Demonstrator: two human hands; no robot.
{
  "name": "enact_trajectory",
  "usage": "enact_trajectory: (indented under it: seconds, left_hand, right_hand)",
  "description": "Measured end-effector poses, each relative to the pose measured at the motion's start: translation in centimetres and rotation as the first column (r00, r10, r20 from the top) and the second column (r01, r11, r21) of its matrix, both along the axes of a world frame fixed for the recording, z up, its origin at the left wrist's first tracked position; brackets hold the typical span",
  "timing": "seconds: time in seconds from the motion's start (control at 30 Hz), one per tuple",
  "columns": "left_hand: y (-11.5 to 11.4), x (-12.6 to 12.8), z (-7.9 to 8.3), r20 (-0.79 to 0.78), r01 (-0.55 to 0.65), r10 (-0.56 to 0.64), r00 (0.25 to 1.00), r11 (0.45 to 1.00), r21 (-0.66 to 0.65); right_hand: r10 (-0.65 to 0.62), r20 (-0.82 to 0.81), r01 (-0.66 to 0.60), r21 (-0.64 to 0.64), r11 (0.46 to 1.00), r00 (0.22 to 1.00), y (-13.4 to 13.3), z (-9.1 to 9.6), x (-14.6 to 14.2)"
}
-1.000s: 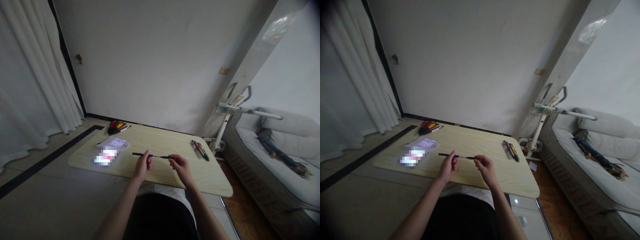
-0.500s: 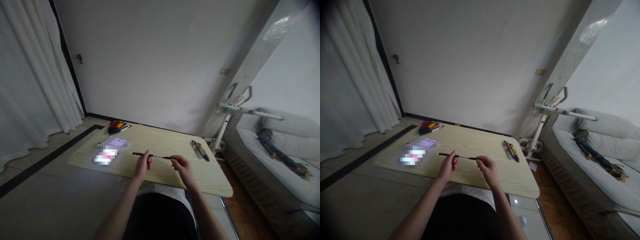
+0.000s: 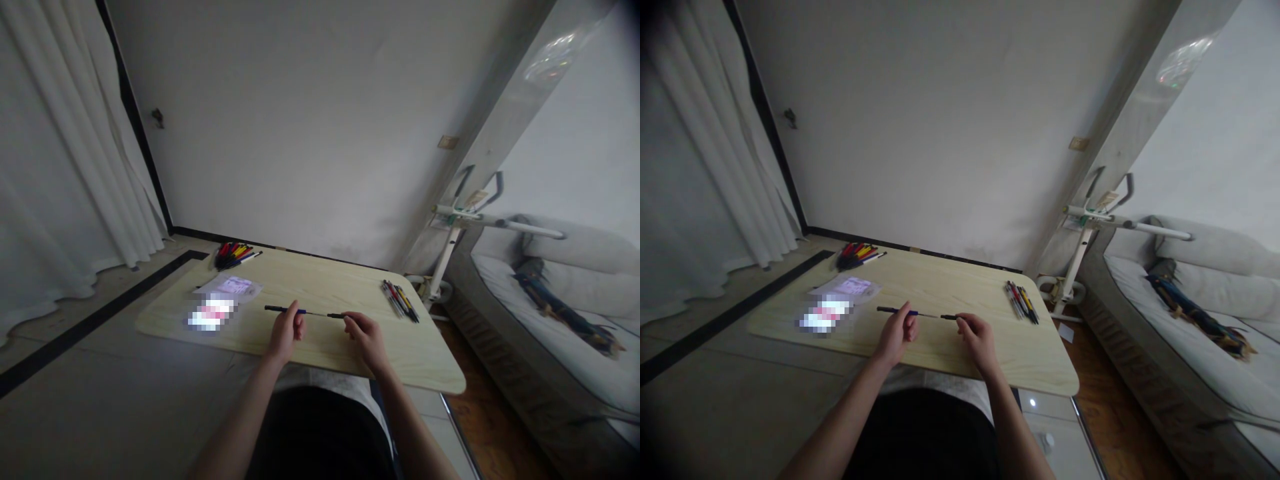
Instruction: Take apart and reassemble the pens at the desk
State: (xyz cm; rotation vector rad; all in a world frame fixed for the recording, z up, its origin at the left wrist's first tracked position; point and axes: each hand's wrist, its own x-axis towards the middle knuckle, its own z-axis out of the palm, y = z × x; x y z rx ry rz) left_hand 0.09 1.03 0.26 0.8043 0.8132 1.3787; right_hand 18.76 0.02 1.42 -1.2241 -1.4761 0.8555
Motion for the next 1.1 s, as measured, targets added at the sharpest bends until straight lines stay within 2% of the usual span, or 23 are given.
enact_trajectory:
  seconds: [0.17,0.3,0.43,0.63,0.87,1.1]
  left_hand:
    - [-0.1,0.0,0.3,0.021,0.008,-0.008,1.0,1.0,-0.01]
    - [-0.1,0.1,0.4,0.035,0.006,-0.005,0.999,1.0,-0.017]
    - [0.0,0.2,0.3,0.045,-0.003,0.005,0.999,0.999,-0.04]
    - [0.0,0.1,0.1,0.026,-0.003,0.004,1.0,0.999,-0.041]
    - [-0.1,0.2,0.5,0.018,0.002,-0.001,1.0,0.999,-0.034]
    - [-0.3,0.2,0.7,-0.03,0.004,-0.005,1.0,1.0,-0.029]
  right_hand:
    - [-0.034,0.18,0.024,0.056,0.998,0.983,0.6,-0.5,-0.3]
    - [-0.099,0.341,0.058,0.129,0.99,0.935,0.9,-0.8,-0.4]
    - [-0.157,0.472,0.079,0.181,0.98,0.867,1.0,-0.9,-0.3]
    - [-0.266,0.633,0.169,0.209,0.963,0.727,1.1,-1.0,0.0]
    - [-0.303,0.736,0.218,0.213,0.952,0.606,0.7,-0.9,-0.3]
    - [-0.304,0.756,0.221,0.213,0.952,0.58,0.7,-1.0,-0.3]
